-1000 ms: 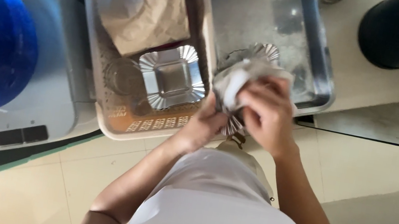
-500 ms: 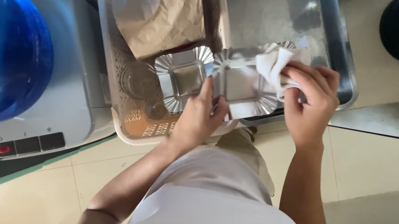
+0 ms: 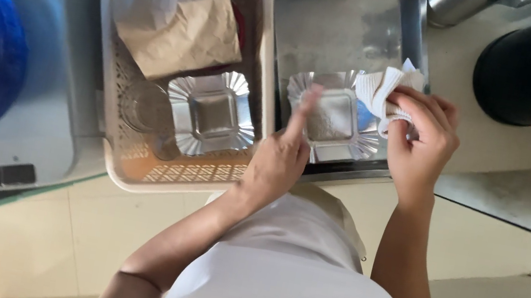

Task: The recorder is wiping small square aluminum foil tart or pastry containers using a white paper towel to clean them.

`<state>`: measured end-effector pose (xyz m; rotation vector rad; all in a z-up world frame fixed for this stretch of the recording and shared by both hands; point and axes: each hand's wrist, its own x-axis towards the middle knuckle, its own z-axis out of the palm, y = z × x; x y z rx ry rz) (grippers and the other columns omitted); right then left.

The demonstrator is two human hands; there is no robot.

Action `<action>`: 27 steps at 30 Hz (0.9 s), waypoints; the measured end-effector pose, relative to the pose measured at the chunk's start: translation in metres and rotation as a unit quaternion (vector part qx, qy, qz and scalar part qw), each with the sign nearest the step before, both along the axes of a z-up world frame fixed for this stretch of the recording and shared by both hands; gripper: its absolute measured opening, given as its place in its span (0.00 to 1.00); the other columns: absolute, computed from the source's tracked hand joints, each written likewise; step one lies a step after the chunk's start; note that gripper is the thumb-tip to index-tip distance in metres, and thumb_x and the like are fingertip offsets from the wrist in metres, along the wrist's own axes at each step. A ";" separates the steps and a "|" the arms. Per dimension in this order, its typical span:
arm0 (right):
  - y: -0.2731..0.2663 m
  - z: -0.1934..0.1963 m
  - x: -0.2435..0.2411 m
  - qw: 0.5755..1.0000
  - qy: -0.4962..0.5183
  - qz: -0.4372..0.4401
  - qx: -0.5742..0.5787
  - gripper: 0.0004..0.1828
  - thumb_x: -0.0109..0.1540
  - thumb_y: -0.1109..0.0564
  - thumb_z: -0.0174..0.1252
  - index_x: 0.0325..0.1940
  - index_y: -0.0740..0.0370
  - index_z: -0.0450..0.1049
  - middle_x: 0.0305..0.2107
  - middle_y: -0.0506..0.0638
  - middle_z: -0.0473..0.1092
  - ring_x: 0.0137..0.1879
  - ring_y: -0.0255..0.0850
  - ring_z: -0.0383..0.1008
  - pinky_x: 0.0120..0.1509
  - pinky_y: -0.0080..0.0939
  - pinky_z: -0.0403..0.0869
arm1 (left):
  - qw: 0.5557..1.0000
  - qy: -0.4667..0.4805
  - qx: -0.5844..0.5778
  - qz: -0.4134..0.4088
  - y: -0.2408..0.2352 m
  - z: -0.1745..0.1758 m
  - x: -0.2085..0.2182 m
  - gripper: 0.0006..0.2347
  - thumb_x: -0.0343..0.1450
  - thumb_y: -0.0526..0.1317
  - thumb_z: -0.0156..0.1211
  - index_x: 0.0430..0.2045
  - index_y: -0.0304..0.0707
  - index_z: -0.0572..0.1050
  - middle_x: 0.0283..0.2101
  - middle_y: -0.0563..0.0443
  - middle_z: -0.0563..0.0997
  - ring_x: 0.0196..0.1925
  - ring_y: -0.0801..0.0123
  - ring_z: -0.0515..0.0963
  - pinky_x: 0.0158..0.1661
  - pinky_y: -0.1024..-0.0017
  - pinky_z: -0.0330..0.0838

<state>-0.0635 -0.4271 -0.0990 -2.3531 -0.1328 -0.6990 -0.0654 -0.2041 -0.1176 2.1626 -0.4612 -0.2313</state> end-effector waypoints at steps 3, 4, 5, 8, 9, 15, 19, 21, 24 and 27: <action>-0.015 -0.004 0.010 1.000 0.016 0.010 0.016 0.17 0.59 0.70 0.57 0.50 0.62 0.81 0.49 0.51 0.79 0.54 0.53 0.73 0.61 0.46 0.73 | 0.999 -0.026 0.046 -0.006 -0.020 -0.039 -0.001 0.28 0.72 0.27 0.52 0.72 0.40 0.60 0.31 0.30 0.81 0.29 0.46 0.82 0.34 0.55 0.75; -0.021 -0.007 0.014 1.000 0.019 0.017 0.017 0.17 0.59 0.70 0.57 0.50 0.62 0.81 0.49 0.51 0.79 0.54 0.53 0.73 0.61 0.46 0.73 | 0.999 -0.023 0.047 0.000 -0.025 -0.050 -0.001 0.28 0.72 0.27 0.52 0.72 0.40 0.60 0.31 0.30 0.81 0.29 0.46 0.82 0.34 0.55 0.75; -0.027 -0.011 0.018 0.999 0.012 0.038 0.015 0.17 0.60 0.71 0.57 0.50 0.62 0.80 0.49 0.50 0.79 0.55 0.51 0.74 0.63 0.46 0.72 | 0.998 -0.002 0.056 -0.002 -0.031 -0.060 0.000 0.27 0.71 0.27 0.51 0.69 0.32 0.59 0.33 0.29 0.81 0.31 0.47 0.83 0.35 0.59 0.77; -0.035 -0.013 0.028 0.997 0.016 0.072 0.014 0.17 0.59 0.71 0.57 0.50 0.62 0.80 0.49 0.50 0.79 0.54 0.50 0.75 0.64 0.46 0.72 | 0.992 0.057 0.110 0.003 -0.045 -0.098 0.002 0.27 0.70 0.26 0.50 0.67 0.24 0.57 0.34 0.28 0.81 0.33 0.47 0.84 0.36 0.62 0.80; -0.036 -0.011 0.031 0.996 0.028 0.078 0.013 0.18 0.58 0.71 0.57 0.49 0.61 0.81 0.49 0.50 0.79 0.54 0.51 0.74 0.62 0.46 0.72 | 0.983 0.097 0.156 0.005 -0.049 -0.110 0.002 0.28 0.70 0.26 0.49 0.68 0.23 0.56 0.34 0.28 0.81 0.33 0.47 0.84 0.36 0.63 0.81; -0.042 -0.015 0.047 0.991 0.037 0.131 -0.005 0.19 0.57 0.71 0.57 0.49 0.61 0.81 0.48 0.49 0.79 0.54 0.51 0.73 0.61 0.46 0.73 | 0.940 0.142 0.295 0.095 -0.068 -0.111 0.013 0.24 0.75 0.39 0.49 0.69 0.44 0.58 0.39 0.33 0.79 0.34 0.44 0.84 0.33 0.54 0.79; -0.035 -0.015 0.053 0.984 0.051 0.172 0.002 0.18 0.57 0.71 0.57 0.48 0.60 0.81 0.48 0.49 0.79 0.54 0.50 0.72 0.60 0.46 0.74 | 0.930 0.123 0.323 0.122 -0.072 -0.122 0.012 0.25 0.74 0.38 0.48 0.70 0.45 0.57 0.40 0.33 0.78 0.32 0.46 0.84 0.31 0.55 0.79; -0.028 -0.015 0.054 0.980 0.057 0.189 -0.006 0.17 0.56 0.70 0.58 0.48 0.60 0.81 0.48 0.49 0.78 0.54 0.51 0.73 0.60 0.46 0.74 | 0.931 0.113 0.326 0.116 -0.070 -0.107 0.007 0.28 0.73 0.36 0.50 0.72 0.40 0.55 0.41 0.35 0.79 0.32 0.48 0.84 0.31 0.58 0.80; -0.011 -0.013 0.053 0.975 0.065 0.211 -0.022 0.19 0.55 0.70 0.59 0.47 0.59 0.82 0.47 0.48 0.78 0.54 0.50 0.73 0.60 0.46 0.74 | 0.954 0.101 0.252 0.130 -0.063 -0.068 0.001 0.27 0.71 0.41 0.53 0.68 0.35 0.59 0.40 0.34 0.78 0.29 0.47 0.83 0.28 0.55 0.77; 0.008 -0.014 0.052 0.967 0.065 0.245 -0.013 0.19 0.55 0.70 0.59 0.49 0.59 0.81 0.48 0.47 0.78 0.53 0.49 0.74 0.63 0.47 0.74 | 0.970 0.002 0.152 0.189 -0.046 -0.048 -0.009 0.15 0.76 0.40 0.52 0.56 0.35 0.71 0.39 0.37 0.80 0.30 0.48 0.83 0.29 0.57 0.78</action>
